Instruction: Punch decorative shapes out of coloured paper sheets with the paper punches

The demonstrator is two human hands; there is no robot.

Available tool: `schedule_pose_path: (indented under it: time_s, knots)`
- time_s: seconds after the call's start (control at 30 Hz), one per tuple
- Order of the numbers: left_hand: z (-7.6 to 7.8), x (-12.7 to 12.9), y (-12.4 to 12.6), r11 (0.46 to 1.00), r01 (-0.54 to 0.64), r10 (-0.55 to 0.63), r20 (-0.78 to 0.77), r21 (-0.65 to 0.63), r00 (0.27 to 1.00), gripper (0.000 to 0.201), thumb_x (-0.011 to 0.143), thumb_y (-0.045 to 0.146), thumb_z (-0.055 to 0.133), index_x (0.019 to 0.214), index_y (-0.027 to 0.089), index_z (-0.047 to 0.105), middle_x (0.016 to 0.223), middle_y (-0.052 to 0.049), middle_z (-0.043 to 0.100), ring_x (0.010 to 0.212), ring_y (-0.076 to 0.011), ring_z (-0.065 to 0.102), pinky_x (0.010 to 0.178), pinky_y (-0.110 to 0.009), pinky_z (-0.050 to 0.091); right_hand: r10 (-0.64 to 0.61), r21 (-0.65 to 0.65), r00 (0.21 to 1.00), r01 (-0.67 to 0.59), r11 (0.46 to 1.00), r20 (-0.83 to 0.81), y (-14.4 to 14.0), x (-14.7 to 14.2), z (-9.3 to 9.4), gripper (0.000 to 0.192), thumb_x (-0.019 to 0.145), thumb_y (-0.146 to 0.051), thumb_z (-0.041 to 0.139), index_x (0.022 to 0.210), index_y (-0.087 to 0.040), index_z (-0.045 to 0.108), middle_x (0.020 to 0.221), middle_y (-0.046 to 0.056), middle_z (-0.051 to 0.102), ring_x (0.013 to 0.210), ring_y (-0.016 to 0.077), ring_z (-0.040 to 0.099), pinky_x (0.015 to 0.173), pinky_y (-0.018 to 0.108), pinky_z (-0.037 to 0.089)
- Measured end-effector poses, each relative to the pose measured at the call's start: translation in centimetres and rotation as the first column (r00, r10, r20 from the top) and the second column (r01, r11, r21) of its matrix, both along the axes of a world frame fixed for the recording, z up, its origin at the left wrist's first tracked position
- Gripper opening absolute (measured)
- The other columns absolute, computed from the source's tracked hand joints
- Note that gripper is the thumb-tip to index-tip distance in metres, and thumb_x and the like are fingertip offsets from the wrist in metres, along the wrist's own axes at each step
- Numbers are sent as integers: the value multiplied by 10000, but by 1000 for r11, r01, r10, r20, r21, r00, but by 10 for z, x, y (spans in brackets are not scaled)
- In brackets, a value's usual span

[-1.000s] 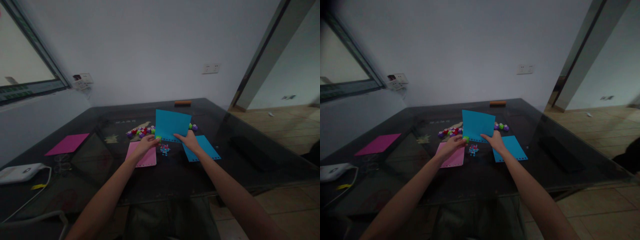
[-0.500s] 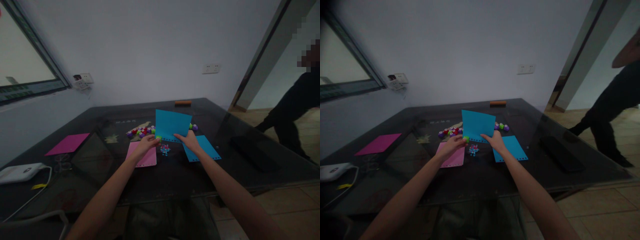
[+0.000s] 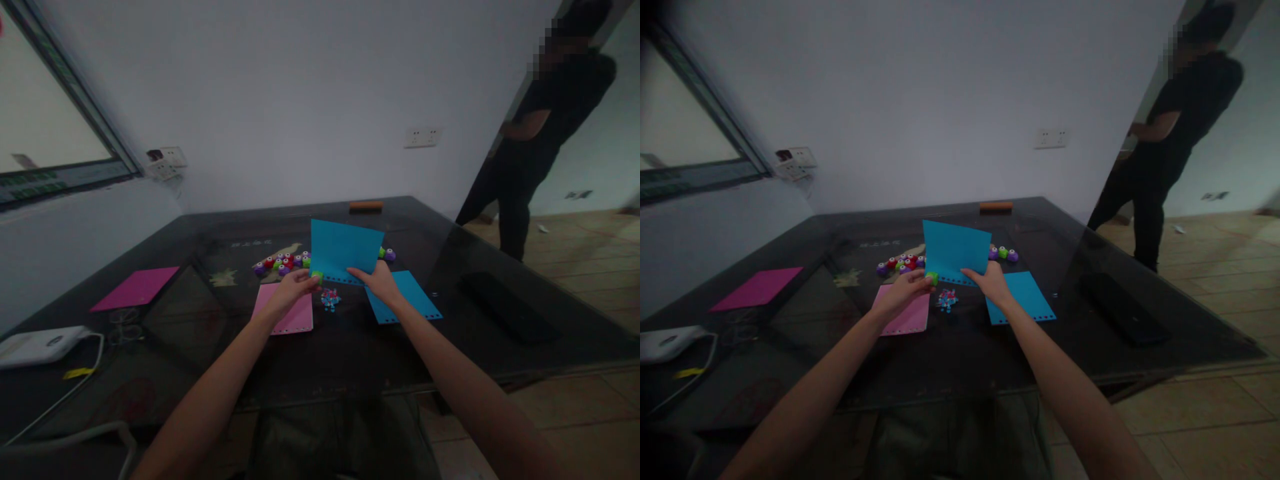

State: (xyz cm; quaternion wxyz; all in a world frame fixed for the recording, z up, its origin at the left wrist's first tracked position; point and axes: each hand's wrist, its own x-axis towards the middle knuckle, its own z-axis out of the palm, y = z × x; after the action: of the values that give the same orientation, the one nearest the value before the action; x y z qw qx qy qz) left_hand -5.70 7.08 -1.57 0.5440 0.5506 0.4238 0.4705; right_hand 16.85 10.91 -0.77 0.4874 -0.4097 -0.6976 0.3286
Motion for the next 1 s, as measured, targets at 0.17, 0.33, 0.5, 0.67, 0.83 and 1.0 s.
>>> schedule_pose_path:
  time_s: [0.17,0.33,0.5,0.67,0.83,1.0]
  knots:
    - [0,0,0,1000,-5,5,4,-6,1000,323,708,344,673,955,141,626,967,-87,630,772,-142,586,801,-311,465,1,-11,1000,-1,1000,-2,1,1,-1,330,688,-362,668,939,-148,659,985,113,679,901,271,637,859,438,482]
    - [0,-1,0,1000,-11,11,-16,0,1000,342,705,361,671,959,137,624,962,-93,634,773,-149,588,797,-318,465,7,-37,1000,-7,999,5,5,1,-3,342,653,-360,698,924,-155,660,965,108,685,878,273,643,841,445,493]
    - [-1,-2,1,1000,-15,15,-17,1,1000,341,704,352,674,960,133,622,951,-84,632,768,-143,585,788,-312,463,22,-55,1000,-23,998,-5,5,2,-2,372,630,-333,719,942,-142,655,981,109,682,891,269,641,854,446,489]
    - [1,-2,-1,1000,-25,25,-35,-5,999,334,707,360,669,949,135,622,951,-88,630,751,-144,584,755,-301,462,32,-55,999,-32,998,-6,5,2,-2,359,627,-325,718,933,-146,657,974,105,684,890,267,641,862,452,486]
    - [3,-2,-2,999,-40,40,-68,-6,997,307,707,368,665,925,156,625,904,-66,633,730,-142,589,723,-292,460,26,-43,1000,-25,999,13,5,2,-2,363,632,-322,716,941,-140,657,976,111,682,891,274,641,860,447,486]
    - [2,-2,0,1000,-23,23,-28,-11,999,316,703,354,673,943,154,624,951,-77,638,765,-149,594,778,-316,464,27,-47,1000,-26,999,2,5,2,-2,374,638,-322,713,956,-135,653,997,118,675,906,275,638,865,443,486]
